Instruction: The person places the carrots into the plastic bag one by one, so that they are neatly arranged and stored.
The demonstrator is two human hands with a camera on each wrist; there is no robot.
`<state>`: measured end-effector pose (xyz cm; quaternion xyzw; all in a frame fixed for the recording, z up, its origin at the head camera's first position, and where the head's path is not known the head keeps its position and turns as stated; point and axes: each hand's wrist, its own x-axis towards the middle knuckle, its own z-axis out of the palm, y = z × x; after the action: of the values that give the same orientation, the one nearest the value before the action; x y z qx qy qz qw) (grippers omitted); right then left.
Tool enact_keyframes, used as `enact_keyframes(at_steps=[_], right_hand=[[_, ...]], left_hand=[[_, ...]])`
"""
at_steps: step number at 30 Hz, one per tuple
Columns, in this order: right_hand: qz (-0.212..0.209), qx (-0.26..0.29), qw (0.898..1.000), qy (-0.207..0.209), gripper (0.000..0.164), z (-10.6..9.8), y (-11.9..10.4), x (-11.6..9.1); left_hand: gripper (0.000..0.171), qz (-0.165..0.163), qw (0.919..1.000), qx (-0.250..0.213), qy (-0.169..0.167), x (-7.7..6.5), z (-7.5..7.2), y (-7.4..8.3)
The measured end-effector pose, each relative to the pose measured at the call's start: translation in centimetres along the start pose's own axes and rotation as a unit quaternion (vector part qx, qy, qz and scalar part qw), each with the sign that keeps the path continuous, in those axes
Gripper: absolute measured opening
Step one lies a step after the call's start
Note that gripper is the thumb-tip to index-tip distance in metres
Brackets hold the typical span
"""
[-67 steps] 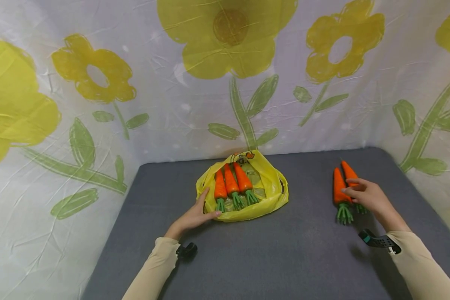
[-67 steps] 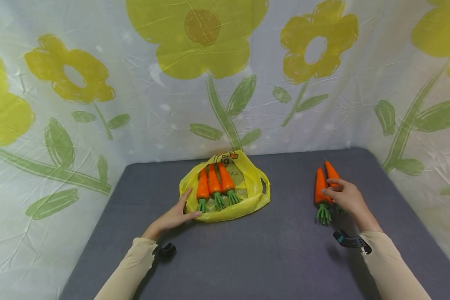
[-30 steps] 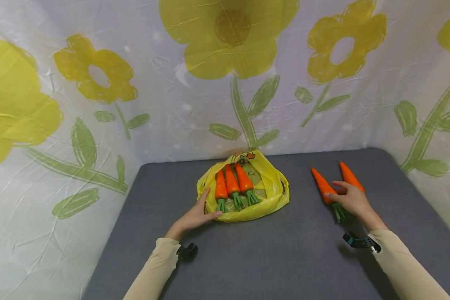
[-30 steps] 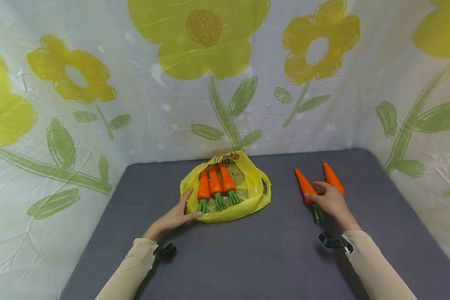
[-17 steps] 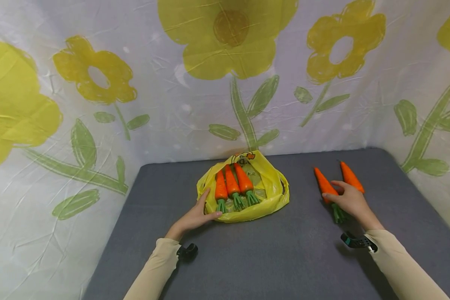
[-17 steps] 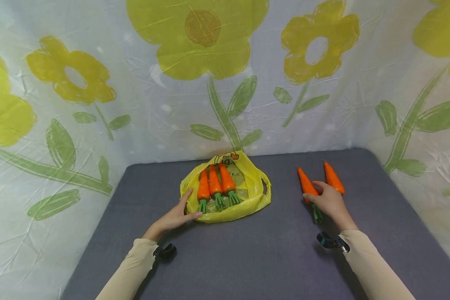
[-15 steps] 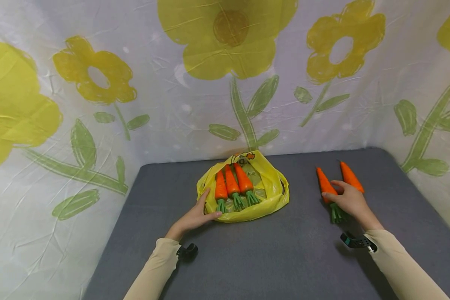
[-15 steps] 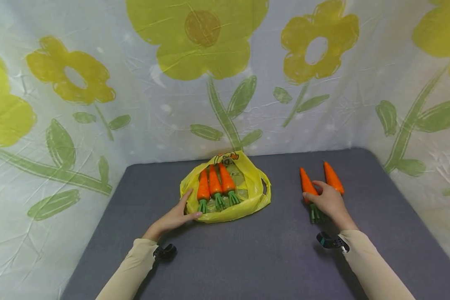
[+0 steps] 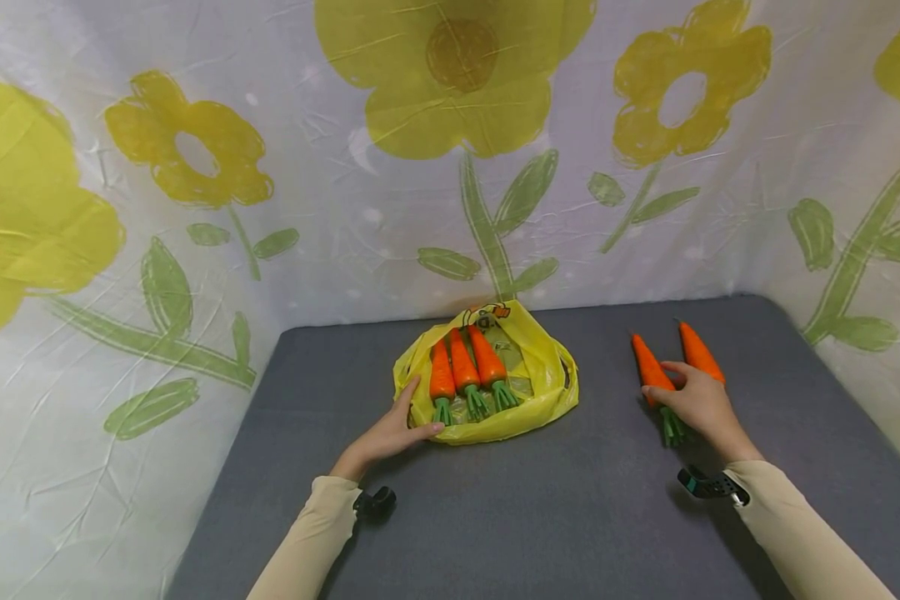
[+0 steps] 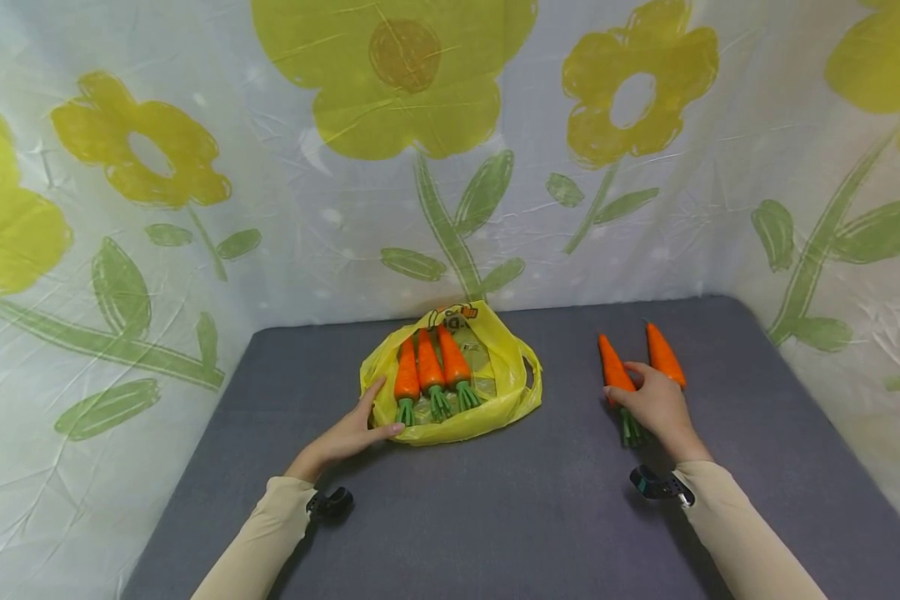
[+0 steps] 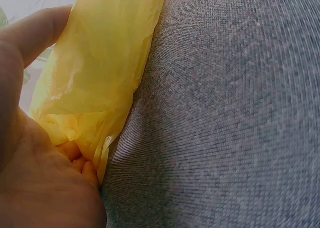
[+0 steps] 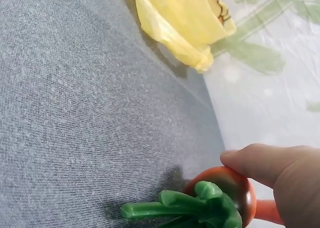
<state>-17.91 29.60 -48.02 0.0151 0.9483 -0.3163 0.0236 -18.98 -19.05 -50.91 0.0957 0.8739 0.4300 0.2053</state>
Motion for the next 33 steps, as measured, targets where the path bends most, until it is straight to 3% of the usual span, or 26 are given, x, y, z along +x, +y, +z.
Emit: enact_keyframes(at_steps=[22,33], right_hand=[[-0.001,-0.004,1.000,0.024,0.069,-0.3,-0.3,0.1],[0.007,0.023,1.000,0.009,0.070,-1.5,-1.4,0.4]], left_hand=[[0.106,0.003,1.0000,-0.002,0.002,0.4,0.1,-0.5],[0.107,0.005,0.9999,0.008,0.009,0.5,0.3,-0.6]])
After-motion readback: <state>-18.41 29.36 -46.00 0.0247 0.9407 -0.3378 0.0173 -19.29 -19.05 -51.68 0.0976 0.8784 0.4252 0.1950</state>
